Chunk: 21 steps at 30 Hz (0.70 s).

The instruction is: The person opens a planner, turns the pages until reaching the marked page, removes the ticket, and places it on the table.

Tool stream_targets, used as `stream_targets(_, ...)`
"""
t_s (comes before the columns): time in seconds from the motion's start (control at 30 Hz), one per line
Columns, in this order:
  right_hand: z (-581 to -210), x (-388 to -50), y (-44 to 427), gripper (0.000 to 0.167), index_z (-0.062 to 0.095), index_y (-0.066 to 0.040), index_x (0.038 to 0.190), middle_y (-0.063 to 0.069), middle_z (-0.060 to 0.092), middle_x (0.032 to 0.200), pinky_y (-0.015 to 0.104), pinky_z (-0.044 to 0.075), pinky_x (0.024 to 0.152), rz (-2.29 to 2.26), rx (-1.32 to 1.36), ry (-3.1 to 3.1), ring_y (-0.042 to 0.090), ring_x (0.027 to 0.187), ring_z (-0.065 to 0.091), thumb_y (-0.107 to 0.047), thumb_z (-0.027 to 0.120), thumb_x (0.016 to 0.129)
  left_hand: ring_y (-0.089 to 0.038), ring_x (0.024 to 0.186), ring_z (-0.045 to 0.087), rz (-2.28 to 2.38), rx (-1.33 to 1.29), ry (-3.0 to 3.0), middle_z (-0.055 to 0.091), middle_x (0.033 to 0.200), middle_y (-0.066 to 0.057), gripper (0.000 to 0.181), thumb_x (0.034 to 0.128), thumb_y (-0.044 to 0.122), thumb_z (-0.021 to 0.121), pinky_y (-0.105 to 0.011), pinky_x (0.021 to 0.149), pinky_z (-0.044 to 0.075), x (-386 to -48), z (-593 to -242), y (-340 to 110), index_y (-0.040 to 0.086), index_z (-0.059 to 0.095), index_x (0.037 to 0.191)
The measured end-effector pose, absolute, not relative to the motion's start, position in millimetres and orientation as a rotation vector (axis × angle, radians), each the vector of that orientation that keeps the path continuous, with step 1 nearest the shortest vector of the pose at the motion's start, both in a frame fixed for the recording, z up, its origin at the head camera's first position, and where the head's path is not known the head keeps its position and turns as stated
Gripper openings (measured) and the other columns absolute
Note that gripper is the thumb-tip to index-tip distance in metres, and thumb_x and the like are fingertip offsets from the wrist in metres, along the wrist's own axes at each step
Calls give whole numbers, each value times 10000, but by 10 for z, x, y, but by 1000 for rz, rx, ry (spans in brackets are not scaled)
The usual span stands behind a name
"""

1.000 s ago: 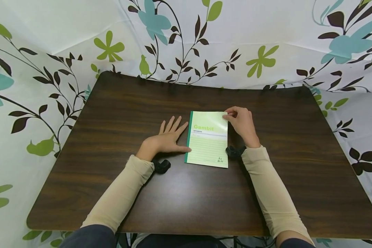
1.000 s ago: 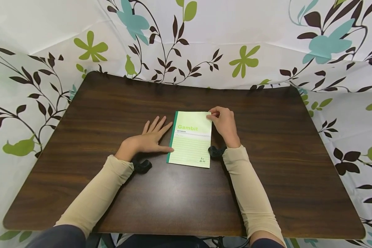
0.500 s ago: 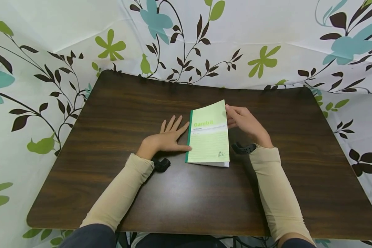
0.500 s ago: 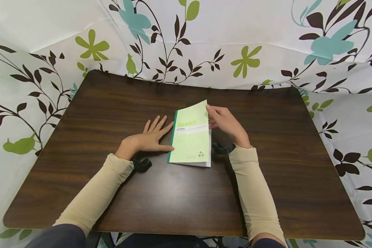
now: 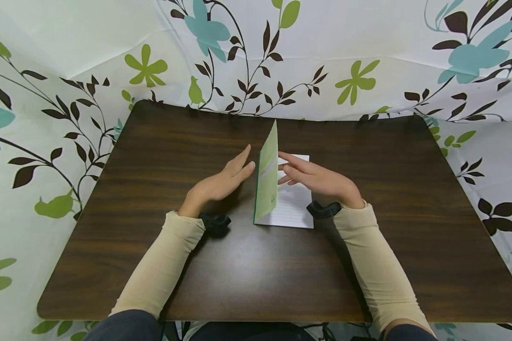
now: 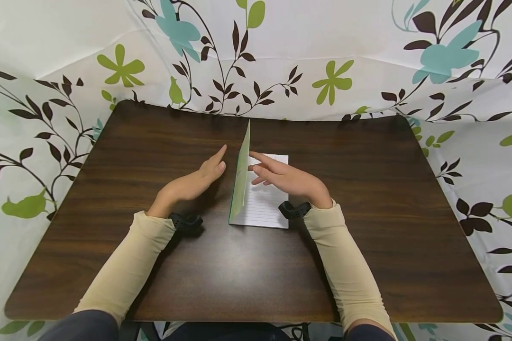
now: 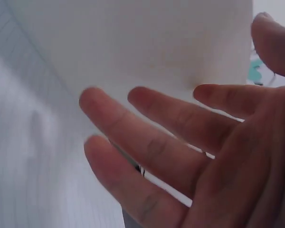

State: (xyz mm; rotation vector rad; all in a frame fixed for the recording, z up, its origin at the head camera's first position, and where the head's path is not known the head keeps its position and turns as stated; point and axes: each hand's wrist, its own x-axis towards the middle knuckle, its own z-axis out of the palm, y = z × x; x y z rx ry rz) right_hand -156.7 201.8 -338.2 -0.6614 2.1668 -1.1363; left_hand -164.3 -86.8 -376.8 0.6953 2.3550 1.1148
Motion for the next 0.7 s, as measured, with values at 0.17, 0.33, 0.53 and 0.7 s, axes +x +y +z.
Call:
stream_targets(0.17,-3392,-1507,1878,643,132,-363,1681,27,406,1665,544,351,1240,-1039,-745,2180,238,1418,561,-420,443,1122,-367,1632,-122,1246,643,2380,-183,1755,2,1035,940,881,196,-657,1293,2,-1567,-3606,-798,250,-208,1653)
stream_targets(0.33,-3436,-1545,1880,631,262,-266,1671,58,513,1590,542,405,1203,-988,-760,2230,237,1390,576,-389,510,1104,-323,1635,-112,1266,591,2447,-181,1754,16,948,1035,695,362,-628,1305,36,-1514,-3447,-804,256,-209,1653)
stream_targets(0.53,-3665,-1750,2085,518,507,-80,1531,163,660,1300,438,523,966,-997,-518,2458,292,1115,654,-251,627,1057,-301,1635,-130,1201,597,2496,-155,1760,-8,871,1088,501,421,-620,1307,0,-1493,-3330,-1069,241,-178,1664)
stream_targets(0.7,-3889,-1879,2239,505,588,-36,1438,176,604,1150,354,451,830,-995,-341,2601,297,999,538,-152,749,973,-304,1642,-77,1151,584,2461,-140,1763,-41,783,1122,449,356,-614,1308,57,-1465,-3369,-1352,212,-147,1673)
